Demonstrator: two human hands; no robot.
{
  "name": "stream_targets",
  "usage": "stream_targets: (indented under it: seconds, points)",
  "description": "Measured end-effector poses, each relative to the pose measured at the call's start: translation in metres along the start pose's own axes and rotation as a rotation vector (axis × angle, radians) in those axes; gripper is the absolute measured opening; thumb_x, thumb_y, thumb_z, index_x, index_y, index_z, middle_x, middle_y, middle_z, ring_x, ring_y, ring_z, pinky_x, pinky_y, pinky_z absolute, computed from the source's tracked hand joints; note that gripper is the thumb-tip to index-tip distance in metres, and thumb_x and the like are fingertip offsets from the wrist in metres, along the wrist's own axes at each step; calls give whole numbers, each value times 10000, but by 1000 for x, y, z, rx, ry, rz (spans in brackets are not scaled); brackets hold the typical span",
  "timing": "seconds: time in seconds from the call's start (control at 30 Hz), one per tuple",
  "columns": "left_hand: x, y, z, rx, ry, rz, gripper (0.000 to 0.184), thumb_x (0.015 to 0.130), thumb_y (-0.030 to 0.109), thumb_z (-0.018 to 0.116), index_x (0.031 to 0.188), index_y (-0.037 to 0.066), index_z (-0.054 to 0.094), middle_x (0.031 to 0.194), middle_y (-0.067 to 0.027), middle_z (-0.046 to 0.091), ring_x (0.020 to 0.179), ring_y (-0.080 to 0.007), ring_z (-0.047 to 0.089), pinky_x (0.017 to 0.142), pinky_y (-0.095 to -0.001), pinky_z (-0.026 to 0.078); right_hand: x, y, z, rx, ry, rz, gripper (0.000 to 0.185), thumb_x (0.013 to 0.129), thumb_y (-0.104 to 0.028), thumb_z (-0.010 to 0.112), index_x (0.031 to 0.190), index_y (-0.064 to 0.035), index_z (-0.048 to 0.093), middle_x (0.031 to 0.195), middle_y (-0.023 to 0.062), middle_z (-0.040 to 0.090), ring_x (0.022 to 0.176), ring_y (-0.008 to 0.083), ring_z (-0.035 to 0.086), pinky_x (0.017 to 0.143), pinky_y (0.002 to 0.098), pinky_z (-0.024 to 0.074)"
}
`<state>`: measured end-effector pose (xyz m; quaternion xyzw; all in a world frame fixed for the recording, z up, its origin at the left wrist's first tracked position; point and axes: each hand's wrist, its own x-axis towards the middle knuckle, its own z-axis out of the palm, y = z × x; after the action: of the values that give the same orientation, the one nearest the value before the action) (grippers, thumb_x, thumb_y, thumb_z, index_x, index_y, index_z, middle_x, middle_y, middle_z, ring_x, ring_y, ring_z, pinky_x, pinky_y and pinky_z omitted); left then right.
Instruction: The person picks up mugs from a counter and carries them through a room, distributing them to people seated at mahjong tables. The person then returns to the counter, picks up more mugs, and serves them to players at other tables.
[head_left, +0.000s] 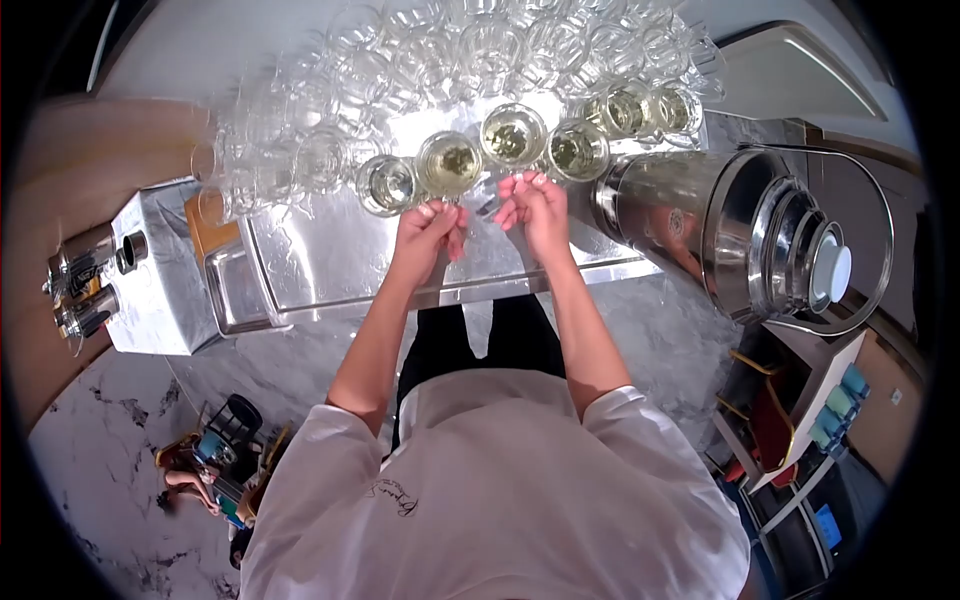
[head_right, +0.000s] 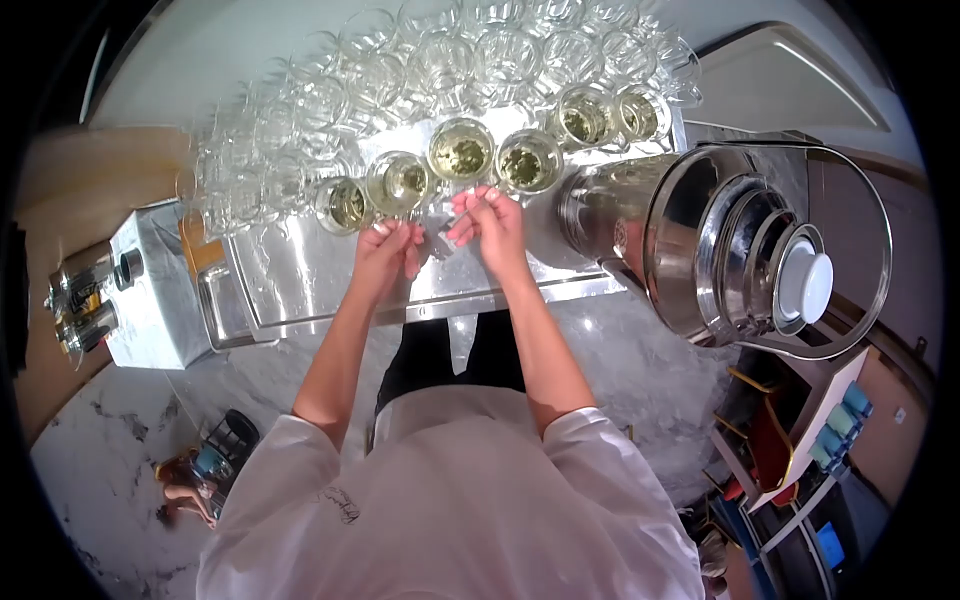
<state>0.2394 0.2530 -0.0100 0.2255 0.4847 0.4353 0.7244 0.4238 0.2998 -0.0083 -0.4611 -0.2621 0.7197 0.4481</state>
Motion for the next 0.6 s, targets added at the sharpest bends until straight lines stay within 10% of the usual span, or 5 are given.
stream_targets:
  seconds: [0.6]
  points:
    - [-29, -12, 8, -91, 118, 127, 209, 920, 204, 441, 793, 40, 474, 656, -57, 502, 495, -147, 503, 409, -231, 372, -39, 41, 26, 28, 296, -132, 262, 875, -144, 437, 637, -35, 440, 544, 43, 449, 344, 127, 406, 321, 251, 330]
